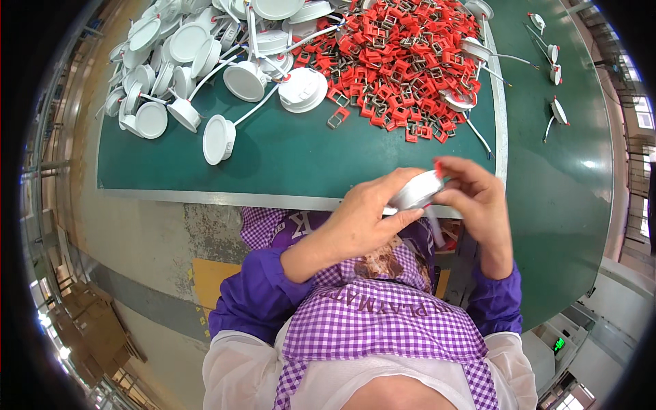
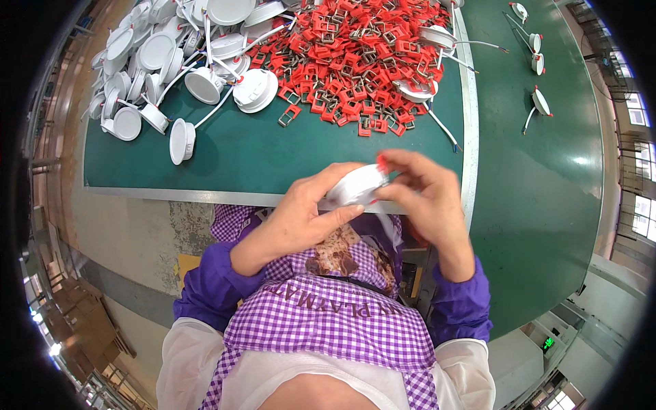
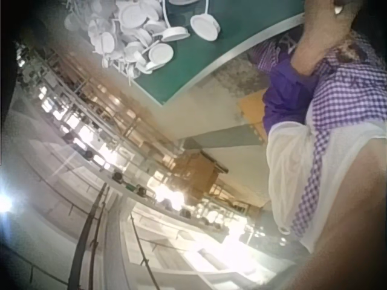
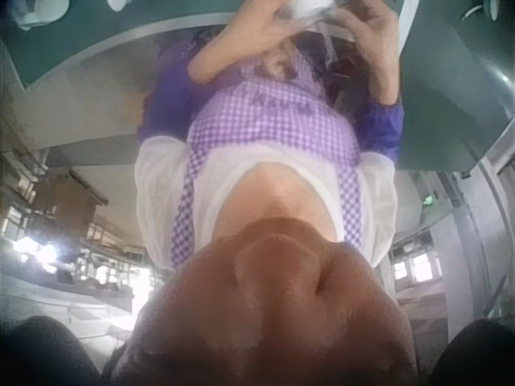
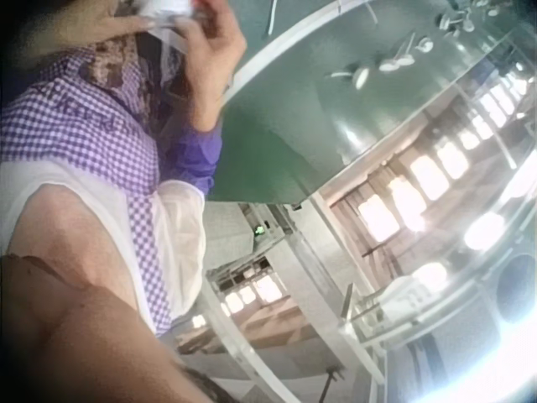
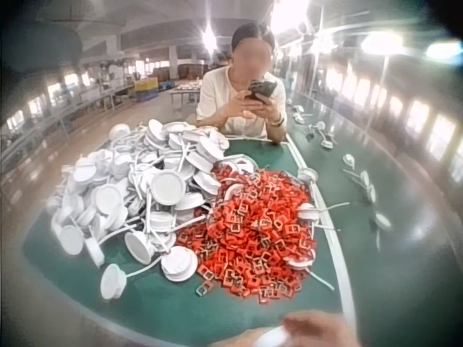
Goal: The person assembles light fixtures by taking circular lamp bases and attaching red spring clips to each base by hand, then placing the assembled fixtures onto the table.
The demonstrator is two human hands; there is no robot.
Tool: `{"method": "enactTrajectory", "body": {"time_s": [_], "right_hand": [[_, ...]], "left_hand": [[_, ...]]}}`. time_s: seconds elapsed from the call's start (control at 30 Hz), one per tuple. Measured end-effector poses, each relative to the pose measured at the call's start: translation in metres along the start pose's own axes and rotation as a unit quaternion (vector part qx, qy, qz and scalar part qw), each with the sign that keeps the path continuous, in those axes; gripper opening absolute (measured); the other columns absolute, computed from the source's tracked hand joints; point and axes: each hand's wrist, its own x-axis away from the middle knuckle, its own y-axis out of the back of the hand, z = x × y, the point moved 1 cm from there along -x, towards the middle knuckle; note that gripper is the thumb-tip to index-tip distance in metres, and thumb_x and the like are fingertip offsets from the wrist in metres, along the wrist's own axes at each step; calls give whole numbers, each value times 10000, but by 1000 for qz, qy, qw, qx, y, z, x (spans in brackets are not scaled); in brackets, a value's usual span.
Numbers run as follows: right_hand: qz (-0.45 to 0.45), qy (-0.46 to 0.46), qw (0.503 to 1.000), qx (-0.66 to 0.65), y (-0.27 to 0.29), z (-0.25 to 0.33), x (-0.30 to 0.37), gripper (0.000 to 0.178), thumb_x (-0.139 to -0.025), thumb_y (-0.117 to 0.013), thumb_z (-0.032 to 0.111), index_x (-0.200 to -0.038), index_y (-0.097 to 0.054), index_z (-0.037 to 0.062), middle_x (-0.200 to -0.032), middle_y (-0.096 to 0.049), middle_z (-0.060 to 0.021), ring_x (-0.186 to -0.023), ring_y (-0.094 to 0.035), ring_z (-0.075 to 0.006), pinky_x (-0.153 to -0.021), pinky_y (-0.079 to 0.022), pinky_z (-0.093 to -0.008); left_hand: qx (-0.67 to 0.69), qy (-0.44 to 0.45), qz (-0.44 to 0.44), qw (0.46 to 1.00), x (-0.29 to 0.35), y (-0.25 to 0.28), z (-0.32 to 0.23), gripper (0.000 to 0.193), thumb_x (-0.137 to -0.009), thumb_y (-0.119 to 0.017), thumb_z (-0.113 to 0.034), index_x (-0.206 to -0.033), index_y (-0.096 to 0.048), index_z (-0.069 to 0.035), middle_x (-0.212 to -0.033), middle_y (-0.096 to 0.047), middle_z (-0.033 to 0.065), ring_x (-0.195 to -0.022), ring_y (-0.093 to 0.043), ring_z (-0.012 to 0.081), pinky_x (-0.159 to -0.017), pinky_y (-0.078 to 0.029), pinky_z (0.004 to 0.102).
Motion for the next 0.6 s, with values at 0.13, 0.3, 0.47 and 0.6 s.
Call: {"method": "enactTrajectory", "body": {"time_s": [0.13, 0.3, 0.47, 0.6], "right_hand": [[-259, 29, 943, 208, 96, -9, -2, 400, -802, -749, 56, -1181, -640, -12, -1049, -692, -76, -800, -657, -112, -696, -509, -244], [-335, 170, 850, 368, 73, 15, -24, 343, -824, -726, 41, -1160, -666, 67, -1085, -690, -69, -800, -663, -144, -673, -520, -266], [-59, 252, 912, 319, -58, 19, -59, 211, -838, -657, 69, -1049, -665, 62, -1041, -650, -133, -931, -651, -331, -768, -537, -406], [11, 317, 862, 396, -100, 2, -90, 180, -802, -627, 43, -974, -589, 4, -1023, -568, -155, -924, -625, -338, -744, -537, -423]], "left_hand": [[-329, -145, -179, 916, -24, 67, -7, 545, -806, -743, -179, -1313, -569, -78, -1284, -597, 148, -1200, -548, 320, -1038, -405, 421], [-588, -117, -223, 769, -41, 117, 18, 562, -821, -680, -99, -1352, -496, -84, -1329, -544, 184, -1276, -445, 372, -1038, -360, 495], [-573, -103, -191, 790, -26, 100, 35, 548, -827, -659, -67, -1352, -504, -95, -1365, -500, 160, -1301, -428, 360, -1050, -334, 485], [-487, -155, -199, 836, -9, 91, 32, 409, -832, -678, -83, -1234, -602, -58, -1292, -549, 163, -1208, -503, 342, -1024, -380, 451]]}}
